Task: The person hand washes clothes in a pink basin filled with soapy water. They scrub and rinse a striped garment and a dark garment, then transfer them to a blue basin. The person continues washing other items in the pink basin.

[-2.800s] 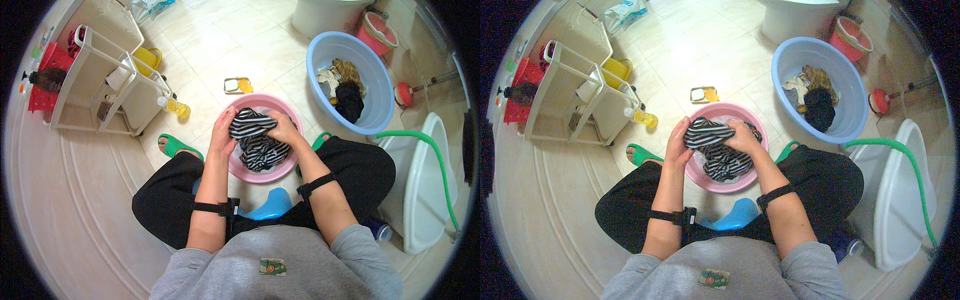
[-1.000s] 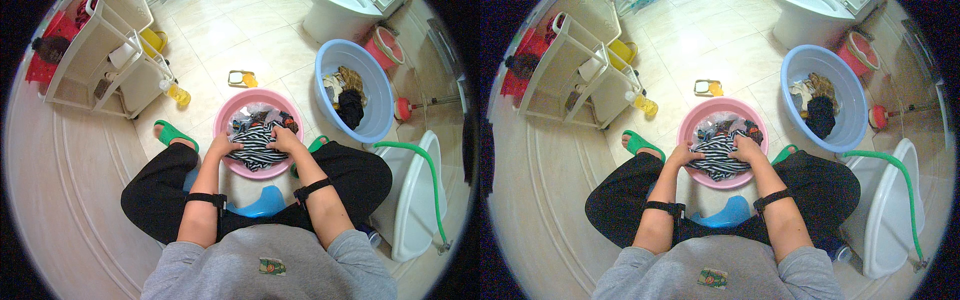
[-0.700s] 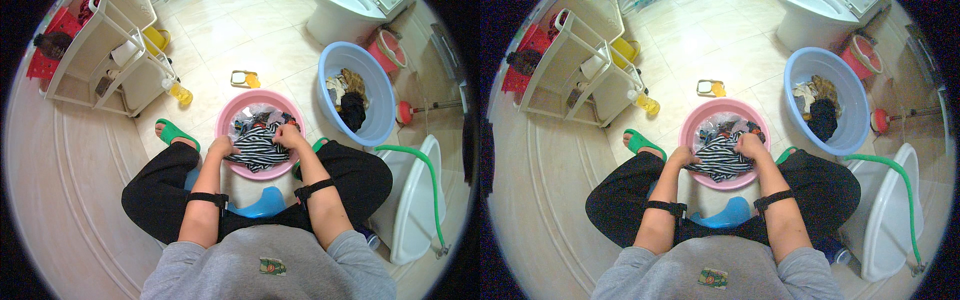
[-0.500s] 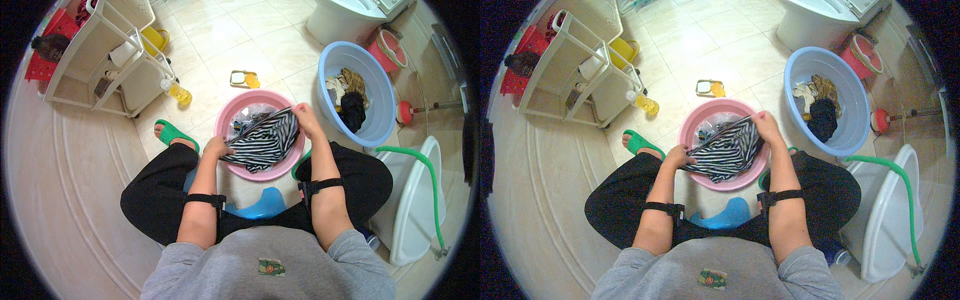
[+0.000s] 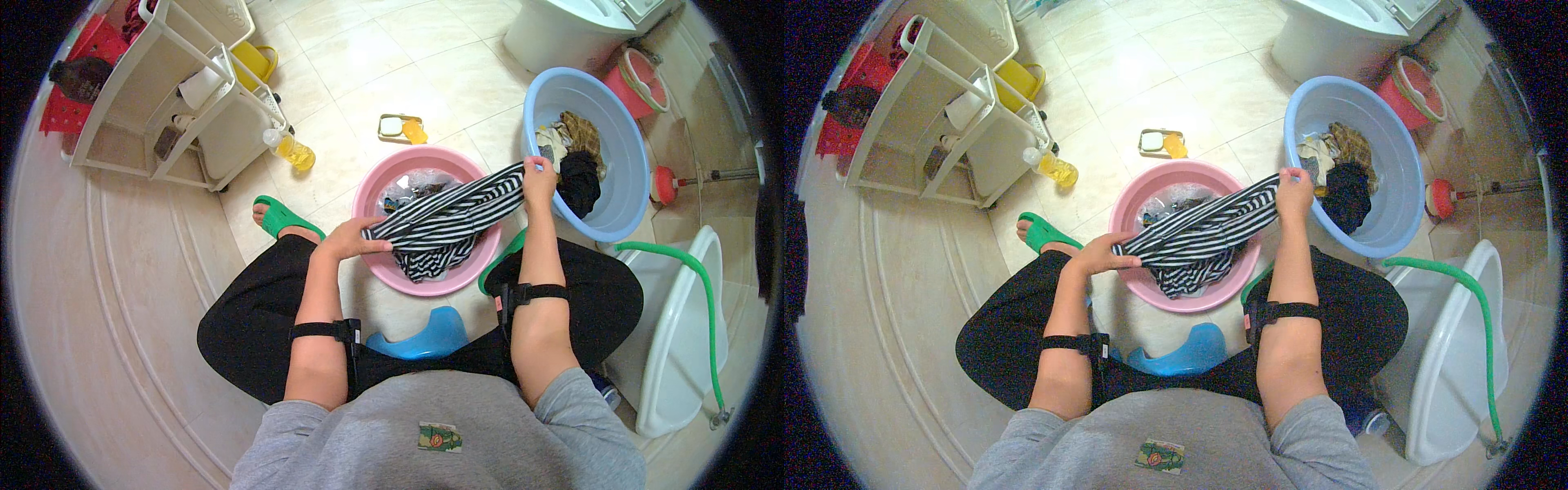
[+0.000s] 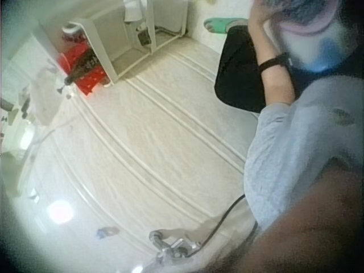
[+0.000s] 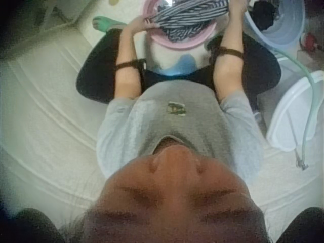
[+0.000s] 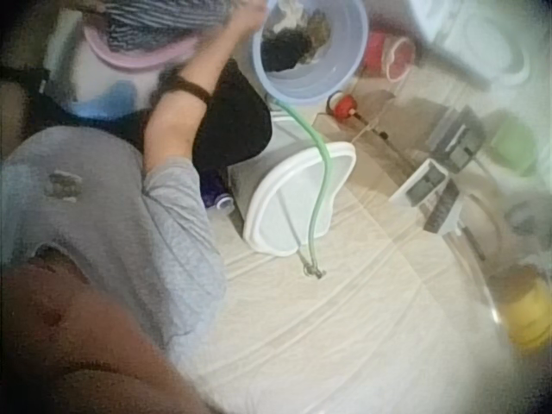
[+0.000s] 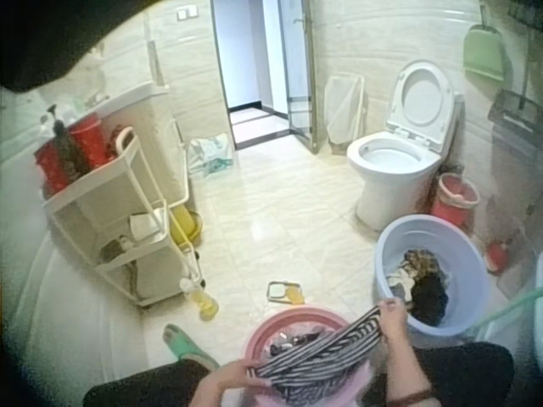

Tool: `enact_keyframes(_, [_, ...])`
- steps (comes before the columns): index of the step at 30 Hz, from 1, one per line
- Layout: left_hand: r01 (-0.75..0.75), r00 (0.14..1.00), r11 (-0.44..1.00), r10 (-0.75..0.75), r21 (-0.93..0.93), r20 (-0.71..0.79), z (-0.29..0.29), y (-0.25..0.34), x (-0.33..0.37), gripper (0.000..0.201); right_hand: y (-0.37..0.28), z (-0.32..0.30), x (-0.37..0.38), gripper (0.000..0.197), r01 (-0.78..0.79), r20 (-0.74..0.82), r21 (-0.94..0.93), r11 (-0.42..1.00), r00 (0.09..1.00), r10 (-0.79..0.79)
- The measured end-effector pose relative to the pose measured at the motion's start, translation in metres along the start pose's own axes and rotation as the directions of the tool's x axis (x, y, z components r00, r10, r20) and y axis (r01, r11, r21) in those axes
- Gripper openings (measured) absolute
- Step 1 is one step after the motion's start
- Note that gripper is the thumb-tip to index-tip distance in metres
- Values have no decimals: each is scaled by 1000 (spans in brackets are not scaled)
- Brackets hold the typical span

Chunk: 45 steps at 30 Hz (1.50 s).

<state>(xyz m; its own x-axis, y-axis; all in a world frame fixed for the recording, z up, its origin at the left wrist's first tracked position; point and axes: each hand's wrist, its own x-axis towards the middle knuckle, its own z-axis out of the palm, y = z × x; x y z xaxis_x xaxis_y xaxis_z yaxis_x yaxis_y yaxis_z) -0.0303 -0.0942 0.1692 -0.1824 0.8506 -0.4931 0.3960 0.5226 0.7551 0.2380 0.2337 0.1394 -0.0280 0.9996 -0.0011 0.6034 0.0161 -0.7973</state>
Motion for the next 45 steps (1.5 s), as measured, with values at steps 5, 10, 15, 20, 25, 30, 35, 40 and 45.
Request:
enact_keyframes(5, [101,993,991,-96,83,-65,8,8,1,51,-11,1,-8,33,-168,400,276,946,916,46])
enact_keyframes(10, [-42,850,949,199,314,-488,4,27,15,29,-30,11,-53,72,264,747,92,960,620,-242])
enact_keyframes(15, [-333,863,636,-94,-697,-497,8,45,27,18,-21,17,-80,76,343,823,-210,915,568,-24])
enact_keyframes(20, [-328,909,428,-100,-842,-405,12,53,25,20,-19,14,-66,42,507,644,-71,859,681,-348])
enact_keyframes(25, [-332,897,351,-168,-876,-408,28,57,38,22,-47,17,-80,48,-636,775,615,466,598,-206])
enact_keyframes(30, [-435,805,55,-424,-898,-416,60,39,70,31,-105,37,-158,67,-474,762,545,692,623,-174])
enact_keyframes(35, [-243,966,-229,-142,-943,-214,90,1,73,26,-128,49,-222,48,607,575,259,752,529,-625])
enact_keyframes(40, [-244,924,-83,-323,-966,-205,95,-6,93,27,-121,68,-200,21,524,264,290,801,760,-593])
enact_keyframes(45, [-250,922,-30,-314,-968,-228,74,2,98,28,-119,80,-197,22,521,282,278,807,759,-587])
